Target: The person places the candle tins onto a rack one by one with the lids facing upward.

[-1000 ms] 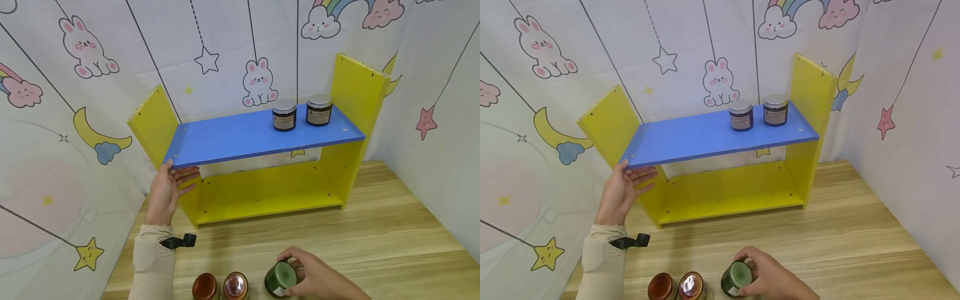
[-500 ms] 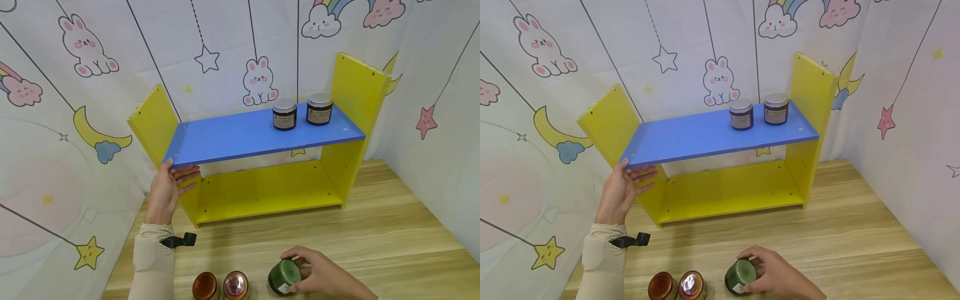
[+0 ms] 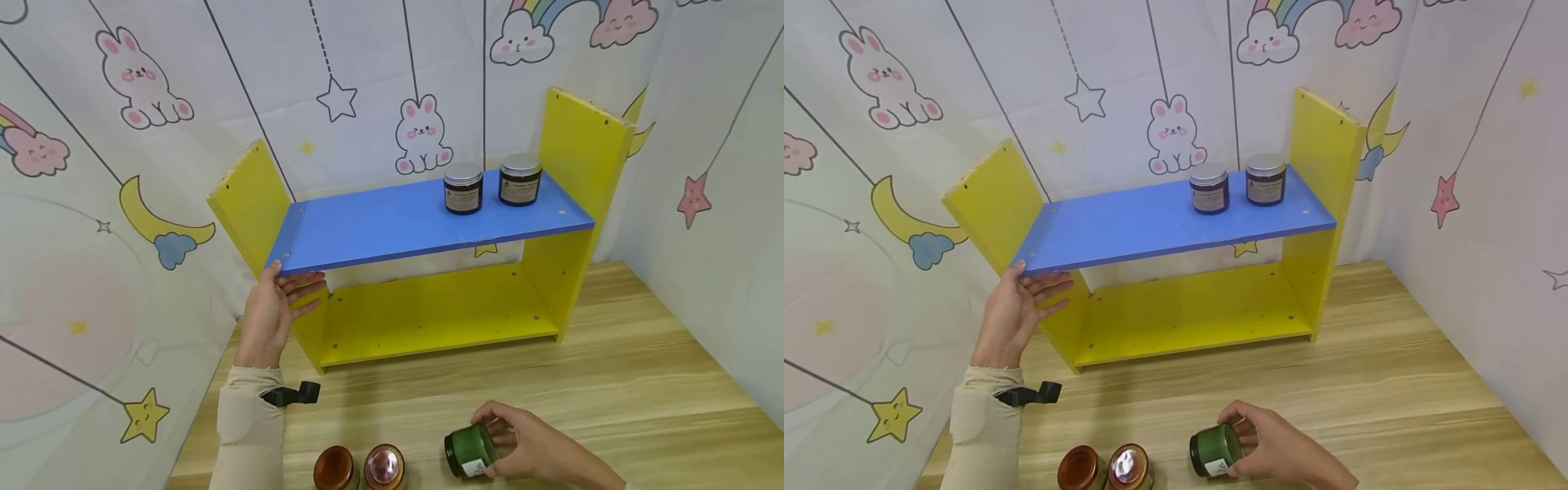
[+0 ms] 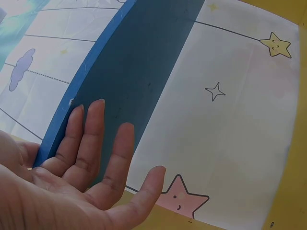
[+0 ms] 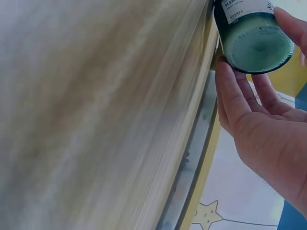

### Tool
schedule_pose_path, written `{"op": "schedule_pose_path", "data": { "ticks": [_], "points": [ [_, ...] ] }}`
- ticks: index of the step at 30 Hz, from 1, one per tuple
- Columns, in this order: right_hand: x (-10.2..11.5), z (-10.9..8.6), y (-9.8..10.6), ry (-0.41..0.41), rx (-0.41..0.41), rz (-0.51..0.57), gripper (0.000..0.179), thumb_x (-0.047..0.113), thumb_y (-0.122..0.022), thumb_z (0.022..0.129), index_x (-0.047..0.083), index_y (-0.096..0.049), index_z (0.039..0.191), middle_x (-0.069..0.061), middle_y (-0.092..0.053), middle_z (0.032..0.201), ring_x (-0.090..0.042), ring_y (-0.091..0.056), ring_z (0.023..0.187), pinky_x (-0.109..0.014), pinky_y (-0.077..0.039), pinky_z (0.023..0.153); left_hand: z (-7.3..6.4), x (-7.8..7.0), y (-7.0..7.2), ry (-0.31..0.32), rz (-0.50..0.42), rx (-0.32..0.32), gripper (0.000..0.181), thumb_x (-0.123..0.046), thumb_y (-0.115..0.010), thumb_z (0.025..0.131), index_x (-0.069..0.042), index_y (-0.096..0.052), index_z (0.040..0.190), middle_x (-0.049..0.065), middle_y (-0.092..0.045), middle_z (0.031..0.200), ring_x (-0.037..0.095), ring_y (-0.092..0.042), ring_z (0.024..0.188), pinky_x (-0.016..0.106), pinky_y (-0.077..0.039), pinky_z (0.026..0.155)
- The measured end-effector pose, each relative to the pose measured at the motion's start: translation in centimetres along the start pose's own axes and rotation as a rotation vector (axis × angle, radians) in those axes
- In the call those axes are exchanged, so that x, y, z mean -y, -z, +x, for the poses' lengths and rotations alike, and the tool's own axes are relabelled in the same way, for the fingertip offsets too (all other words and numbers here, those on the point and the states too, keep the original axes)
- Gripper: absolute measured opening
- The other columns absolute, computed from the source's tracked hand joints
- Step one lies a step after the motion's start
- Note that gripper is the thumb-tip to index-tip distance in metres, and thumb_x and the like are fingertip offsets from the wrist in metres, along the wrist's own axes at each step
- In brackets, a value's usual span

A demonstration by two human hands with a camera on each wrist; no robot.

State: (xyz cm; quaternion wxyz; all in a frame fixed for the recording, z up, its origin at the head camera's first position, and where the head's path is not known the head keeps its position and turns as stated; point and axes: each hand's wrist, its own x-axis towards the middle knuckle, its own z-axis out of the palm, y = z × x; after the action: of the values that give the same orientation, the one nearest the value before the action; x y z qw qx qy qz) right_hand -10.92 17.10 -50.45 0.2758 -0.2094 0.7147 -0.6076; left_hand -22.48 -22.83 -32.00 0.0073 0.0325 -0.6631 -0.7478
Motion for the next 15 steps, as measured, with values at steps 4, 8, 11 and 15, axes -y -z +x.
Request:
{"op": "schedule_pose_path", "data": {
  "ticks": [4,8,11,15],
  "points": [
    [-0.17,0.14,0.19,0.005,0.012,-0.059,0.055,0.010,-0.086,0.079,0.010,-0.057,0.126,-0.011,-0.062,0.128,-0.025,-0.063,0.117,-0.031,-0.050,0.098,-0.03,0.07,0.00,0.007,0.006,-0.005,0.054,-0.046,-0.022,0.111,-0.009,-0.052,0.137,-0.002,-0.077,0.106,0.021,-0.070,0.110,0.047,-0.047,0.099],
    [-0.30,0.32,0.40,-0.008,0.036,-0.066,0.056,0.009,-0.085,0.079,0.010,-0.057,0.127,-0.010,-0.062,0.128,-0.022,-0.063,0.117,-0.030,-0.050,0.097,-0.06,0.13,-0.02,0.008,0.009,-0.009,0.054,-0.046,-0.022,0.111,-0.009,-0.049,0.141,-0.002,-0.077,0.107,0.022,-0.069,0.111,0.047,-0.047,0.100],
    [-0.32,0.43,0.56,-0.022,0.053,-0.046,0.056,0.006,-0.084,0.079,0.007,-0.056,0.127,-0.010,-0.062,0.127,-0.023,-0.063,0.116,-0.030,-0.051,0.095,-0.05,0.14,-0.03,0.007,0.008,-0.010,0.054,-0.046,-0.022,0.111,-0.009,-0.049,0.141,-0.002,-0.077,0.107,0.022,-0.069,0.112,0.048,-0.047,0.101],
    [-0.26,0.56,0.63,-0.037,0.060,-0.027,0.055,0.004,-0.083,0.080,0.005,-0.056,0.128,-0.011,-0.062,0.127,-0.025,-0.062,0.114,-0.030,-0.052,0.093,-0.01,0.08,-0.03,0.004,0.007,-0.010,0.053,-0.046,-0.022,0.111,-0.009,-0.051,0.138,-0.002,-0.077,0.106,0.021,-0.070,0.111,0.048,-0.047,0.101]
  ]
}}
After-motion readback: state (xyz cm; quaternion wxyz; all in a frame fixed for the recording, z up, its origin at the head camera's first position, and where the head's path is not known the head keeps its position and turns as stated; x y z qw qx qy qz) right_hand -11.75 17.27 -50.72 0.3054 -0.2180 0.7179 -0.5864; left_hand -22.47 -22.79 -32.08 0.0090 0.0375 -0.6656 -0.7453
